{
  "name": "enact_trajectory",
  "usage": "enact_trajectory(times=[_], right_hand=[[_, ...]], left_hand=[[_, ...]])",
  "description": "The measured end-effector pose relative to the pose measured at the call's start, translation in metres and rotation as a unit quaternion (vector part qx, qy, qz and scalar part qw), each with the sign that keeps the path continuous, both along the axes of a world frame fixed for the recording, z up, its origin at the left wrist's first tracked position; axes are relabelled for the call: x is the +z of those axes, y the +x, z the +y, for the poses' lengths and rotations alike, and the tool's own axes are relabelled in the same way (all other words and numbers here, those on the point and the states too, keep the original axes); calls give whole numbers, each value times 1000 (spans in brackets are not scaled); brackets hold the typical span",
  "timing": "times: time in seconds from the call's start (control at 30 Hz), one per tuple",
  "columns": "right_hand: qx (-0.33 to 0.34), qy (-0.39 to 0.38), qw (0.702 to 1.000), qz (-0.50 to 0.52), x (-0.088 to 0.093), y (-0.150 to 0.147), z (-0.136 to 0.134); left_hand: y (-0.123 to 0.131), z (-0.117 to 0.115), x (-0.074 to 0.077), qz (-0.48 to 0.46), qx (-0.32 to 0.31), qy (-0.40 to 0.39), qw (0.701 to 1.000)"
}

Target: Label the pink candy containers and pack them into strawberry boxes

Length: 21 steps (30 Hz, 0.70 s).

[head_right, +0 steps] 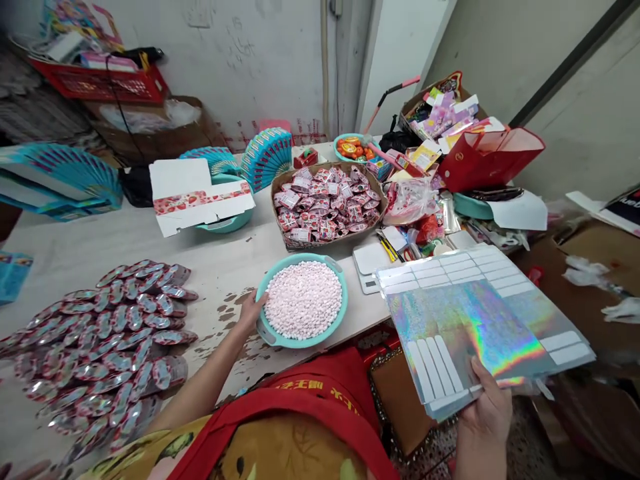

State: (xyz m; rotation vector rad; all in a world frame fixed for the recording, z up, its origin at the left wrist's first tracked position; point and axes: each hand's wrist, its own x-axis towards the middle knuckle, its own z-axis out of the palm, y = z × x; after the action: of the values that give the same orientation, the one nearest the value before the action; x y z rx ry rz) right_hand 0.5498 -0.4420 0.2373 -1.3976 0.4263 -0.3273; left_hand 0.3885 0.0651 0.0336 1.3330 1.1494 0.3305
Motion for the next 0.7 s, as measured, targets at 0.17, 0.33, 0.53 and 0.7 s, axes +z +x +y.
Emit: enact_trajectory(times=[0.17, 0.33, 0.53, 0.7], right_hand=[[51, 51, 997, -27, 19, 95, 107], [159, 162, 968, -107, 25, 200, 273], [144, 173, 972, -62, 13, 307, 458], [116, 144, 982, -33, -1, 370, 553]], left_hand=[[11, -10, 10, 135, -10, 68, 988], [21, -11, 12, 218, -51, 99, 970], [27, -7, 4, 254, -60, 82, 962], [30, -5, 1, 272, -41, 56, 960]])
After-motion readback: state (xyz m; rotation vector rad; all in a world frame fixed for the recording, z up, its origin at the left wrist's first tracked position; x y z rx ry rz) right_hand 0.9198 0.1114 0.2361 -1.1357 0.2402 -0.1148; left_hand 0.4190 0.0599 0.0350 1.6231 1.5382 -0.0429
